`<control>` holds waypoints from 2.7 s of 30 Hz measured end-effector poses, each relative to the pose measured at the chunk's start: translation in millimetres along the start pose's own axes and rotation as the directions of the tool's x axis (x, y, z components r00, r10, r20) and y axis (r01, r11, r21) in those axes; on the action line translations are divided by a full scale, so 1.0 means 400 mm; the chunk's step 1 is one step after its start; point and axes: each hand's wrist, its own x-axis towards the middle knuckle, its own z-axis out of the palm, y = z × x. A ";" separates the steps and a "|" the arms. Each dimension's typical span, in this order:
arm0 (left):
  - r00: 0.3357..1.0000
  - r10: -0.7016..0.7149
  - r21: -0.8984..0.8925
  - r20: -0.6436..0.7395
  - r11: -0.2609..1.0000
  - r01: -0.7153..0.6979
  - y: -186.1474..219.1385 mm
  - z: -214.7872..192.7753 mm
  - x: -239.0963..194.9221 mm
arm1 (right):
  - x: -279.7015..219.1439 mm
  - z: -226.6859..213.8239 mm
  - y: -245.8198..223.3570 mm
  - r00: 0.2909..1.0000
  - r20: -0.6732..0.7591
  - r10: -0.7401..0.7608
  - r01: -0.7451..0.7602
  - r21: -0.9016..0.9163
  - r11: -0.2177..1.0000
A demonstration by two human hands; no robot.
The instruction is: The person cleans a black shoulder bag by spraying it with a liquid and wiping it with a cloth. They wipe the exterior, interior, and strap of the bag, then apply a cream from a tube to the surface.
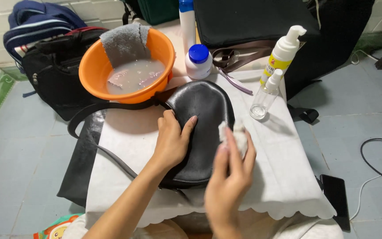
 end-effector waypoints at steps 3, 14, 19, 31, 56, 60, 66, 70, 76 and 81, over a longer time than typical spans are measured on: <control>0.997 0.047 0.104 -0.064 0.994 -0.040 -0.002 0.013 -0.009 | -0.156 0.018 0.033 0.999 -0.021 -0.045 0.042 -0.104 0.994; 0.910 0.365 0.334 -0.196 0.897 -0.288 -0.026 0.042 -0.004 | 0.096 -0.014 0.049 0.912 0.402 -0.088 0.215 -0.285 0.934; 0.916 0.341 0.317 -0.211 0.910 -0.266 -0.036 0.053 -0.005 | 0.258 0.026 0.082 0.751 0.659 0.049 0.301 -0.407 0.862; 0.987 0.145 0.351 -0.066 0.930 -0.113 -0.023 0.042 0.003 | 0.421 0.228 0.179 0.582 0.763 -0.282 0.755 -0.376 0.538; 0.978 0.122 0.240 -0.168 0.968 -0.080 -0.080 0.021 0.015 | 0.306 0.156 0.120 0.083 0.948 -0.306 0.872 0.080 0.483; 0.964 0.153 0.289 -0.215 0.953 -0.087 -0.066 0.030 0.013 | 0.351 0.183 0.138 0.106 0.921 -0.375 0.917 0.055 0.395; 0.956 0.220 0.344 -0.196 0.928 -0.143 -0.066 0.018 0.007 | 0.284 0.147 0.108 0.210 0.923 -0.321 0.923 -0.079 0.376; 0.964 0.204 0.399 -0.172 0.909 -0.121 -0.077 0.036 0.018 | 0.197 -0.044 -0.009 0.227 0.941 -0.252 0.781 -0.021 0.625; 0.961 0.198 0.413 -0.193 0.905 -0.103 -0.074 0.042 0.019 | 0.222 -0.113 -0.002 0.327 0.900 -0.288 0.659 0.001 0.752; 0.967 0.167 0.366 -0.194 0.927 -0.086 -0.068 0.027 0.015 | 0.258 -0.039 0.042 0.478 0.849 -0.226 0.759 -0.271 0.592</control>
